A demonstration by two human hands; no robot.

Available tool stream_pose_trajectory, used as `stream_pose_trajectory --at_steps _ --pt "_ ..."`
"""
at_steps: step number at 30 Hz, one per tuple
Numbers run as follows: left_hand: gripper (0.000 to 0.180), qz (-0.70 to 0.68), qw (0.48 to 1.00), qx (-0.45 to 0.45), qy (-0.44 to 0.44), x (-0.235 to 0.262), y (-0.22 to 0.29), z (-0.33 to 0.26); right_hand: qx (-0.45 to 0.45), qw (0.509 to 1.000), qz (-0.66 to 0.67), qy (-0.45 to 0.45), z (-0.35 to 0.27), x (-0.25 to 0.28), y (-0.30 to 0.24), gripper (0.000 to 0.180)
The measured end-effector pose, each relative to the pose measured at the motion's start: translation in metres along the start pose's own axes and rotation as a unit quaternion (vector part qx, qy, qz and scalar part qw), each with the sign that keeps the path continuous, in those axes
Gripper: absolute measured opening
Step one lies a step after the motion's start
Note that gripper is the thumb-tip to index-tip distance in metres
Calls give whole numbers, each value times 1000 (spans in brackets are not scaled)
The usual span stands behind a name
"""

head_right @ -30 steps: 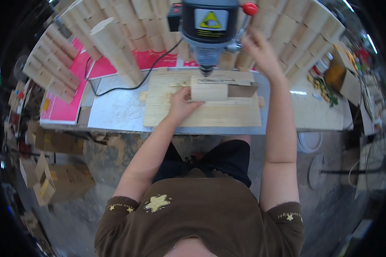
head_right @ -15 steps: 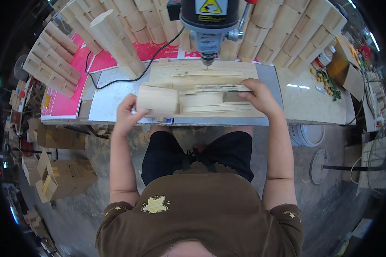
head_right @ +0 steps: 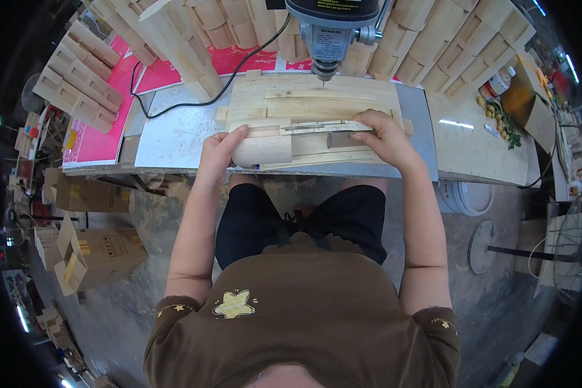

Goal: Drill holes into cylindrical wooden blocks using a stationary drill press.

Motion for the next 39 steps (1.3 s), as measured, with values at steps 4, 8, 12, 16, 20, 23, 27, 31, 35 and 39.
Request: stream_pose_trajectory --at_steps 4,8,12,16,20,23,27,31,35,39 --pt "46 -10 1000 6 -22 -25 -13 5 4 1000 -7 0 4 -2 5 25" --pt "46 -32 992 -43 -115 -73 -11 0 51 989 -111 85 -3 8 -3 30" --pt "59 37 962 -232 -137 -82 11 -2 51 986 -47 153 -8 23 22 34" --pt "61 304 855 -403 -119 -93 23 -9 50 950 -175 253 -10 39 20 42" --pt "60 364 822 -428 -92 -113 23 -1 8 925 -255 281 5 54 20 49" --pt "59 370 835 -404 -52 -112 21 15 -2 934 -238 266 21 53 26 48" --pt "60 360 850 -381 -51 -92 16 36 6 949 -185 254 32 36 25 48" --pt "46 347 855 -379 -72 -86 16 39 54 954 -130 266 24 39 13 43" --pt "40 339 859 -374 -82 -81 11 41 40 966 13 254 24 86 -15 35" --pt "38 335 862 -370 -92 -83 13 42 128 916 47 378 34 180 -82 31"
Point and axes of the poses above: each hand's wrist, its own z-axis towards the middle knuckle, its own x-axis out of the back of the hand, y = z × x, the point moved 10 cm from there along z, towards the middle knuckle, and after that the axes turned 13 degrees about -x, right-handed, at the moved point
